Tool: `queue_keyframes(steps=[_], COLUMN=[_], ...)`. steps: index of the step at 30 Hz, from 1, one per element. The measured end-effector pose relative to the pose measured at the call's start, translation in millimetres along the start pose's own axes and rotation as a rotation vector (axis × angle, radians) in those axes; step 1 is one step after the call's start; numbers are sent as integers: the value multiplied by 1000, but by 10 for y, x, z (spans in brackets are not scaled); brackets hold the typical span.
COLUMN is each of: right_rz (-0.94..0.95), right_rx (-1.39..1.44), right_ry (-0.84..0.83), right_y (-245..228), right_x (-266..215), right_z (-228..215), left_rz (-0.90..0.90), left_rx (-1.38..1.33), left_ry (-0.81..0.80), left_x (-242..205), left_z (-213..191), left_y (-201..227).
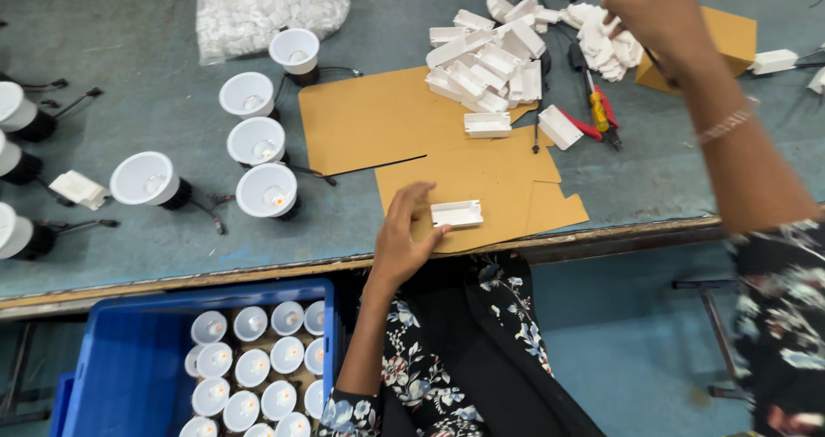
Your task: The person assembles small white electronic housings by inserting black wires into them. They use a thin tool to push the wires into place and then close the plastic casing. The person repeats this process for multiple units on a workbench.
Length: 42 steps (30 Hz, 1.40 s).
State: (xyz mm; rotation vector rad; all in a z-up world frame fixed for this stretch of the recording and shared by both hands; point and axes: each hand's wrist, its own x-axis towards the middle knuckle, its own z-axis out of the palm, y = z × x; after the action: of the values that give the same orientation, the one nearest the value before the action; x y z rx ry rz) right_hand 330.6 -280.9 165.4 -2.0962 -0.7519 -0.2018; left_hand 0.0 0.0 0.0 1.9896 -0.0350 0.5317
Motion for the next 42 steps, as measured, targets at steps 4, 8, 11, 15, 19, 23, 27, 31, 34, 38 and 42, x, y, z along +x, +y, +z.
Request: queue_keyframes(steps=[4, 8, 11, 15, 19, 23, 27, 31, 34, 38, 42], right_rz=[81, 243, 377, 554, 473, 278, -112, -233, -313, -389, -454], right_rx=[100, 217, 411, 627, 313, -170, -426, -530, -677, -715, -726], right_ry=[-219, -456, -647, -774, -821, -893, -791, -737, -780, -765, -755], right_y=[-983, -1333, -1262, -1100, -1152, -1236, -1132, -1059, -1072, -1080, -1003], right_x=[-724, -1182, -1379, -1540, -1612, -1653, -1698, -1733, -1736, -1746, -1777], right_z=[7, 226, 419, 582, 709, 866, 947, 996, 1022, 1031, 1077], left_rz=[165, 419, 482, 405, 406, 359, 297, 264, 257, 262, 266], left_rx=[5, 273, 341, 283, 292, 324, 342, 342, 358, 390, 403], left_ry=[233, 457, 440, 296, 245, 150, 114, 119, 116, 123, 132], left_x=[-18, 48, 36, 17, 27, 66, 106, 91, 91, 90, 72], left_z=[-31, -155, -324, -447, -513, -394, -295, -267, -263, -246, -197], left_y=[84, 425, 650, 665, 500, 396, 288, 195, 153, 122, 85])
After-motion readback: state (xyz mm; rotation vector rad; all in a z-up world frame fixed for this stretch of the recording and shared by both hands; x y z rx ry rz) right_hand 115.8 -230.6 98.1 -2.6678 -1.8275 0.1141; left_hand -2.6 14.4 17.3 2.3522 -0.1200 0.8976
